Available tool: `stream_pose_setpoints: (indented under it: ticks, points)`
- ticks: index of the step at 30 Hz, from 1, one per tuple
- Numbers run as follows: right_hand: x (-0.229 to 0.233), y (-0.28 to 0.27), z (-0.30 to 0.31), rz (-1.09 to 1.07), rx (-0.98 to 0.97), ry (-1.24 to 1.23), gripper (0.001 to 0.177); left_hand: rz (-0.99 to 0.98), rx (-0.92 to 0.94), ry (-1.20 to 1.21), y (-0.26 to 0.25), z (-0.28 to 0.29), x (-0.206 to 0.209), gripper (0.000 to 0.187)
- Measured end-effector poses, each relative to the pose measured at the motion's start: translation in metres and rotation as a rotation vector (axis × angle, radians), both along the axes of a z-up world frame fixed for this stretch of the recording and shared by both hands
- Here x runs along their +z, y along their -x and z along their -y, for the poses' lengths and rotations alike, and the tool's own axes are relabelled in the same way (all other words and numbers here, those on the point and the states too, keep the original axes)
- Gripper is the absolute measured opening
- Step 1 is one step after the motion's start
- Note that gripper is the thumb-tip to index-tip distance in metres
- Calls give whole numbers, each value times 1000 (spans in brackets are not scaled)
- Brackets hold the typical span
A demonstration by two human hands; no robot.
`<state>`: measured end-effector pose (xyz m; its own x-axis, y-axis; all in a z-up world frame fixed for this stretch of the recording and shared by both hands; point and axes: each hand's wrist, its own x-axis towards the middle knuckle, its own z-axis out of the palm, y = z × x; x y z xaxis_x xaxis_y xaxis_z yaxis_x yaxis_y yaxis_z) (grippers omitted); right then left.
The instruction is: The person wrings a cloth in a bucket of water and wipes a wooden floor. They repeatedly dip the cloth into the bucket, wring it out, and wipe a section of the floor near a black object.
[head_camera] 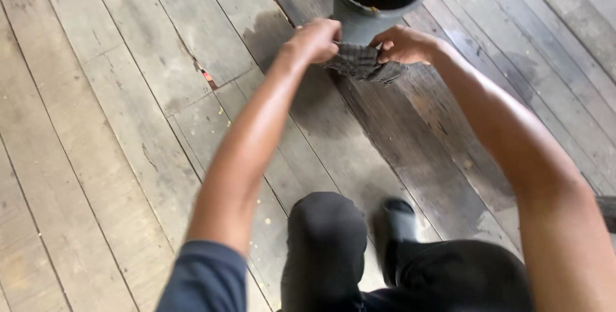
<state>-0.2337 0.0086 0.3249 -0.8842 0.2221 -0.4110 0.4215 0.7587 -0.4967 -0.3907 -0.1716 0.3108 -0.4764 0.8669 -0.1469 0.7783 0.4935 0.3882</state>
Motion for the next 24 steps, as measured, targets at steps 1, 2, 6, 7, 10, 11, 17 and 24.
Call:
stream_pose_setpoints:
  ticks: [1,2,6,7,10,11,17,24]
  points:
    - [10,10,3,0,2,-5,44,0,2,-5,10,16,11,27]
    - [19,19,6,-21,51,-60,41,98,22,-53,20,31,20,24]
    - [55,56,41,-8,136,-126,33,338,143,-245,33,91,41,21]
    - [51,69,41,-4,166,-129,33,340,173,-253,35,103,41,21]
    - [38,106,54,-31,251,-117,33,357,328,-297,45,134,30,20]
    - [38,117,62,-28,264,-67,36,399,332,-367,52,141,22,16]
    - [-6,179,78,-35,418,51,38,466,530,-459,67,165,12,13]
    - [-51,214,30,-124,409,200,49,459,545,-426,88,138,20,9]
